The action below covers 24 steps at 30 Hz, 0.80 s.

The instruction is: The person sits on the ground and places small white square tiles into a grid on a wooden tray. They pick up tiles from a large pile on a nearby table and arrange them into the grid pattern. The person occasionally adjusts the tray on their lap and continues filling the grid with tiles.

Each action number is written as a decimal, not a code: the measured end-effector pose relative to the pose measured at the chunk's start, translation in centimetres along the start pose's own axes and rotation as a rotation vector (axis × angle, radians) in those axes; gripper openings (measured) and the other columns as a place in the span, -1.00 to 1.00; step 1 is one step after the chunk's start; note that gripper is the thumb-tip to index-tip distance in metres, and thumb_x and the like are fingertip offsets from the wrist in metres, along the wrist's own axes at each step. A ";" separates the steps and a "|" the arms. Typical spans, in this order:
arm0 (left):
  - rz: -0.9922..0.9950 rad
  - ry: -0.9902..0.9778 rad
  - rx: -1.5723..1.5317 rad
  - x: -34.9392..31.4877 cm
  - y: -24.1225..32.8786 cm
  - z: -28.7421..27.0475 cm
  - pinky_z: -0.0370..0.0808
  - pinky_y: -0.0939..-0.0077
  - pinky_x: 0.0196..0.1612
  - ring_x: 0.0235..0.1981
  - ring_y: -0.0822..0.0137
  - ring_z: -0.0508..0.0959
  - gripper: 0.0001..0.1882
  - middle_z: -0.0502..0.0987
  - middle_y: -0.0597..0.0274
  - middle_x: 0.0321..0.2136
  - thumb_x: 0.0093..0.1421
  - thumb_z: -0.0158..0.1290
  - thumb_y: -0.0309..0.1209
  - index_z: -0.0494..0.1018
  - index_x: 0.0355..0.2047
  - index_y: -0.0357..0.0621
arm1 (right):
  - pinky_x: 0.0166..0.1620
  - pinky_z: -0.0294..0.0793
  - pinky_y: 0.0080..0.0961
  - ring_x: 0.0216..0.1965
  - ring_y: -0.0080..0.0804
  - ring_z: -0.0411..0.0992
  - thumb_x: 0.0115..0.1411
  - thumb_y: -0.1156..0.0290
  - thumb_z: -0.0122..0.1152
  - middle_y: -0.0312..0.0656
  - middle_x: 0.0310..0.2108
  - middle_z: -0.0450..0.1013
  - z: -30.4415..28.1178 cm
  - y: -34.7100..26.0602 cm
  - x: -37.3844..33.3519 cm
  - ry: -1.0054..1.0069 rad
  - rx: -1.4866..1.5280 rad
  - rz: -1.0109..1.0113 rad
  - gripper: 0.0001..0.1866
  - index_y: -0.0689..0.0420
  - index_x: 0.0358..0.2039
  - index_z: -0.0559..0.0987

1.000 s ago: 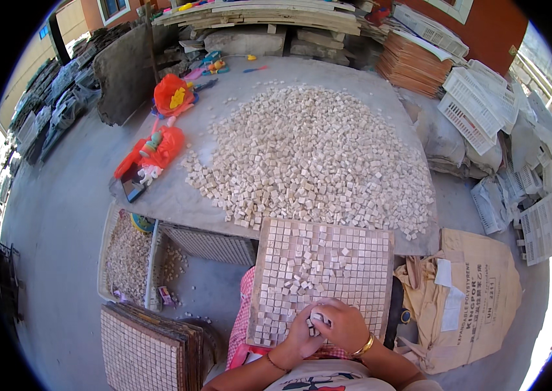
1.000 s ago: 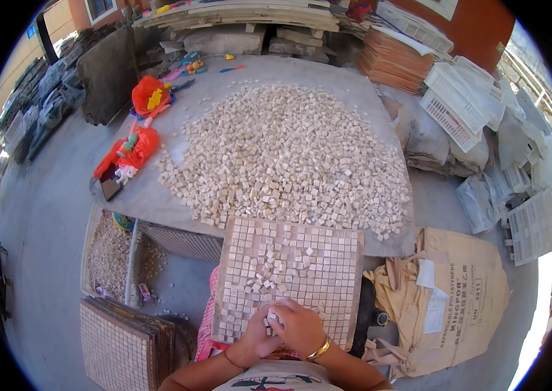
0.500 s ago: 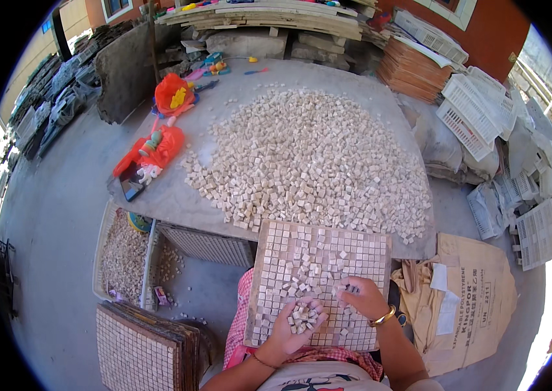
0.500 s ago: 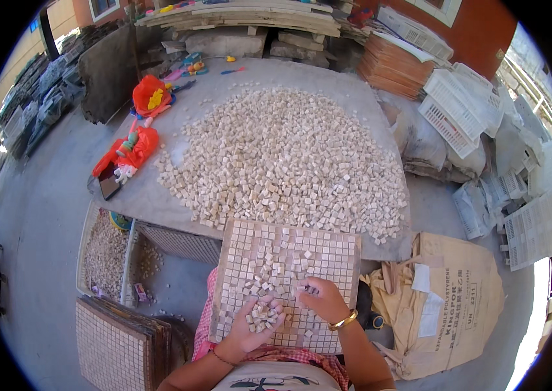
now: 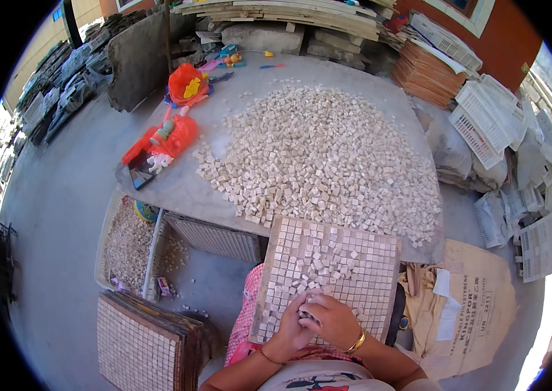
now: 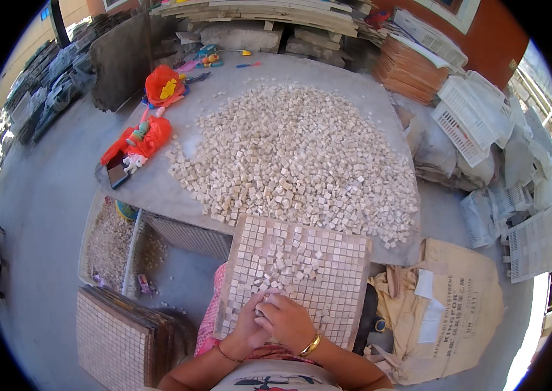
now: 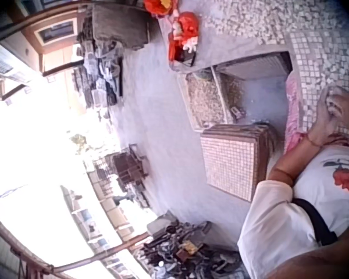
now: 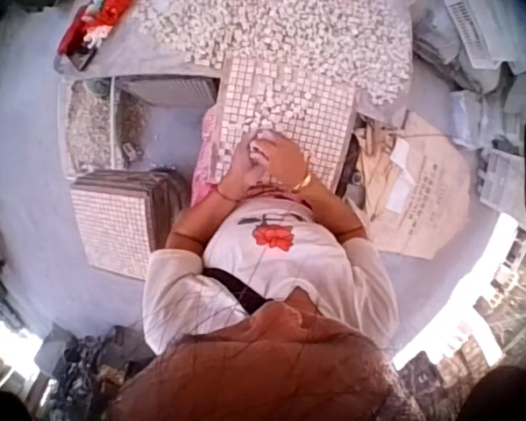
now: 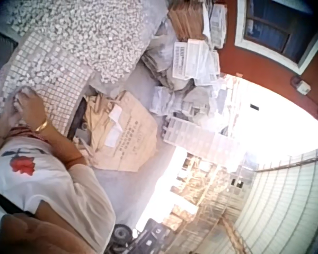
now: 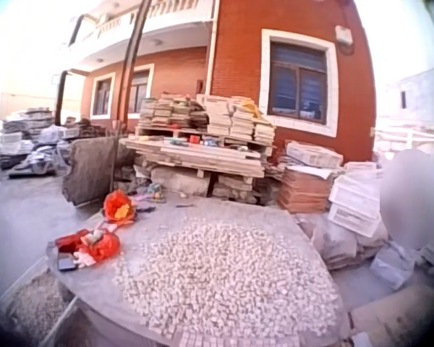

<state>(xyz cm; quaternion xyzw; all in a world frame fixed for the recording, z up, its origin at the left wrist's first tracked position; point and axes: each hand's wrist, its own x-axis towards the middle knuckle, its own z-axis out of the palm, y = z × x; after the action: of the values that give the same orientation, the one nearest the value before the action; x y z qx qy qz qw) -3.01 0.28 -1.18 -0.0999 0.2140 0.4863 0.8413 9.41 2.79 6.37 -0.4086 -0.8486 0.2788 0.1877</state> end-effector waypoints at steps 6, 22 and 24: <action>0.028 0.257 0.112 -1.2 0.2 4.3 0.43 0.30 -0.03 -0.15 0.25 0.48 -0.66 0.49 0.17 -0.23 0.30 -0.22 -0.21 0.42 -0.12 -0.15 | -0.31 0.47 -0.53 -0.31 -0.39 0.48 0.12 0.43 0.19 -0.11 -0.22 0.47 -0.9 1.1 -0.2 -0.007 0.656 0.353 -0.85 0.23 -0.33 0.55; -0.006 -0.039 -0.104 0.0 -0.8 0.0 0.42 0.25 -0.02 -0.11 0.20 0.47 -0.62 0.47 0.13 -0.17 0.34 -0.25 -0.19 0.37 -0.03 -0.17 | -0.36 0.47 -0.49 -0.44 -0.30 0.44 -0.06 0.29 0.40 -0.11 -0.27 0.46 -1.5 0.1 -0.6 0.124 0.213 0.157 -0.66 0.17 -0.32 0.51; -0.020 -0.082 -0.141 0.2 -1.1 -0.2 0.43 0.29 -0.03 -0.11 0.21 0.47 -0.62 0.47 0.13 -0.17 0.35 -0.26 -0.17 0.38 -0.04 -0.13 | -0.36 0.47 -0.47 -0.43 -0.29 0.45 -0.05 0.29 0.39 -0.14 -0.26 0.46 -0.1 0.3 -0.6 0.167 0.162 0.135 -0.67 0.17 -0.32 0.51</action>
<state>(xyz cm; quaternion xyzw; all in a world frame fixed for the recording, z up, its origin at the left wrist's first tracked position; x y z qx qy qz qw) -2.06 -0.17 -1.47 -0.1409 0.1434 0.4952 0.8452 9.99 2.49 6.20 -0.4702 -0.7753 0.3233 0.2709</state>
